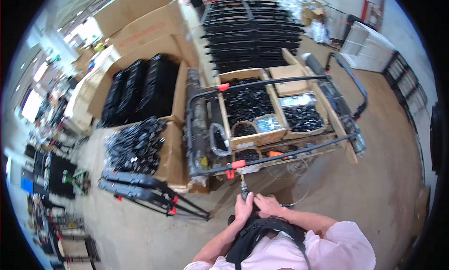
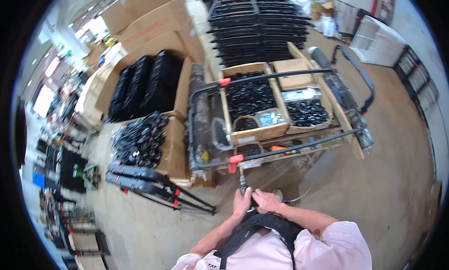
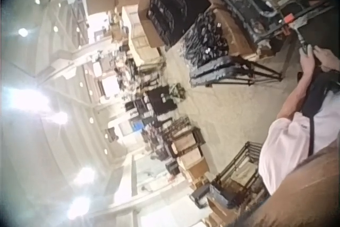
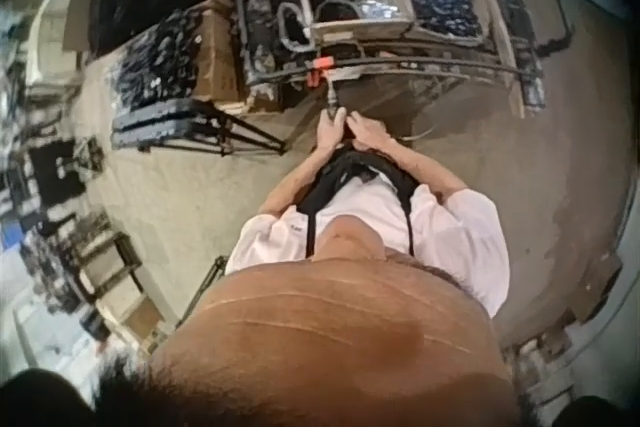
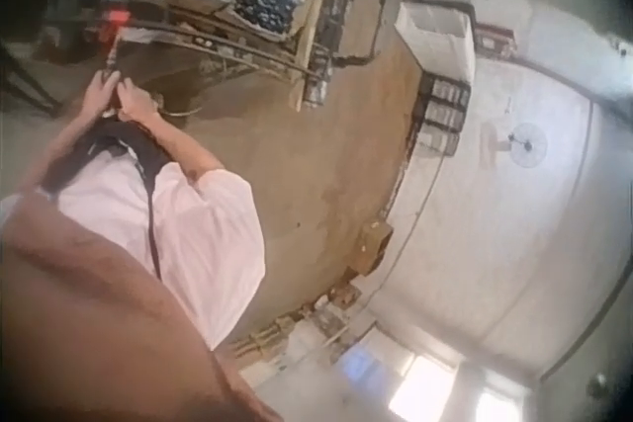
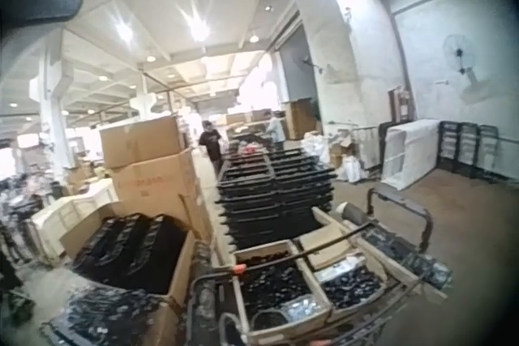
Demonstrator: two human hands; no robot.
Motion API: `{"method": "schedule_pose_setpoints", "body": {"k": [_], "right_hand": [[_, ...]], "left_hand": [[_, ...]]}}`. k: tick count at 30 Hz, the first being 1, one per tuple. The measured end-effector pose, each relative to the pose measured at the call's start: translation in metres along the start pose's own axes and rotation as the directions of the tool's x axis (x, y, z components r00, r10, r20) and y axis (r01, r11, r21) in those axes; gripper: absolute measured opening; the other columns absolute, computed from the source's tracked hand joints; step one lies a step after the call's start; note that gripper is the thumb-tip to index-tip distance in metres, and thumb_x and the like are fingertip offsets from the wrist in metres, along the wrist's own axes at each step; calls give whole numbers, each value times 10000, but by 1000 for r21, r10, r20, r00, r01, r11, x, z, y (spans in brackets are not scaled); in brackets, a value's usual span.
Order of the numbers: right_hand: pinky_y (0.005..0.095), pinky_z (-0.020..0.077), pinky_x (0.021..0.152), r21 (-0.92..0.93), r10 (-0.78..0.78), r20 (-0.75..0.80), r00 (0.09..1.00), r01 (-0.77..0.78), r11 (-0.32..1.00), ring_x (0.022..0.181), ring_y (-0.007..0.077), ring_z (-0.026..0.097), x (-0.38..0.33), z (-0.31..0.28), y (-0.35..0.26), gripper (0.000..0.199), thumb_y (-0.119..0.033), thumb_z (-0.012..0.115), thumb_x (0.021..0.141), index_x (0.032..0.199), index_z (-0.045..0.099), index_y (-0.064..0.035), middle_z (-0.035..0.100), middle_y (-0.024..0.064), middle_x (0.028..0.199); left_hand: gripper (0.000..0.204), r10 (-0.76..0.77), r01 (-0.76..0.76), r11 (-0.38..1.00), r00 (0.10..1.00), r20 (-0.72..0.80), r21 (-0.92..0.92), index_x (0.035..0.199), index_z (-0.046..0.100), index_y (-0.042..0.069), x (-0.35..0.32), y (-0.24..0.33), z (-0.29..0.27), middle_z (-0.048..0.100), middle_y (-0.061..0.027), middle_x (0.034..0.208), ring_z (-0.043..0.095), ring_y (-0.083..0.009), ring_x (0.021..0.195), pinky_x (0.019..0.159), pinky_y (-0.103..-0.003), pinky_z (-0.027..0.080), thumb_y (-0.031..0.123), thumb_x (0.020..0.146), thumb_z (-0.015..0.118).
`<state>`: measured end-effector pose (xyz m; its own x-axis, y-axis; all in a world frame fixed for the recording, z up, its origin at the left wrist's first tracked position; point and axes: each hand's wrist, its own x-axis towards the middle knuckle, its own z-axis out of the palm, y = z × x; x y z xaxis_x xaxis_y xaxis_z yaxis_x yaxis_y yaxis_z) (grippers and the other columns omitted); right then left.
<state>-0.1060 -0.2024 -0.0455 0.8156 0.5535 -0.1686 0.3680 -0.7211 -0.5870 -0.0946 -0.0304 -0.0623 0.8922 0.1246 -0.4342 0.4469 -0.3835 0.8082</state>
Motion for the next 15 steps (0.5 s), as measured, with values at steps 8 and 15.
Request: {"method": "schedule_pose_setpoints", "body": {"k": [8, 15], "right_hand": [[504, 579, 894, 104, 241, -47, 969, -235, 966, 1100, 422, 674, -50, -25, 21, 534, -260, 726, 849, 1301, 567, -24, 633, 219, 1169], [495, 539, 1022, 329, 786, -320, 529, -716, 616, 1184, 441, 656, -121, -81, 146, 620, -311, 773, 761, 1300, 659, -27, 668, 251, 1300]], "left_hand": [[559, 23, -99, 977, 929, 369, 187, 1276, 660, 23, 25, -8, 29, 727, -259, 1144, 697, -427, 1123, 974, -495, 529, 522, 1043, 570], [304, 371, -488, 870, 735, 567, 64, 1222, 742, 97, 42, 149, 64, 738, -163, 1144, 710, -336, 1091, 960, -414, 549, 299, 1054, 590]]}}
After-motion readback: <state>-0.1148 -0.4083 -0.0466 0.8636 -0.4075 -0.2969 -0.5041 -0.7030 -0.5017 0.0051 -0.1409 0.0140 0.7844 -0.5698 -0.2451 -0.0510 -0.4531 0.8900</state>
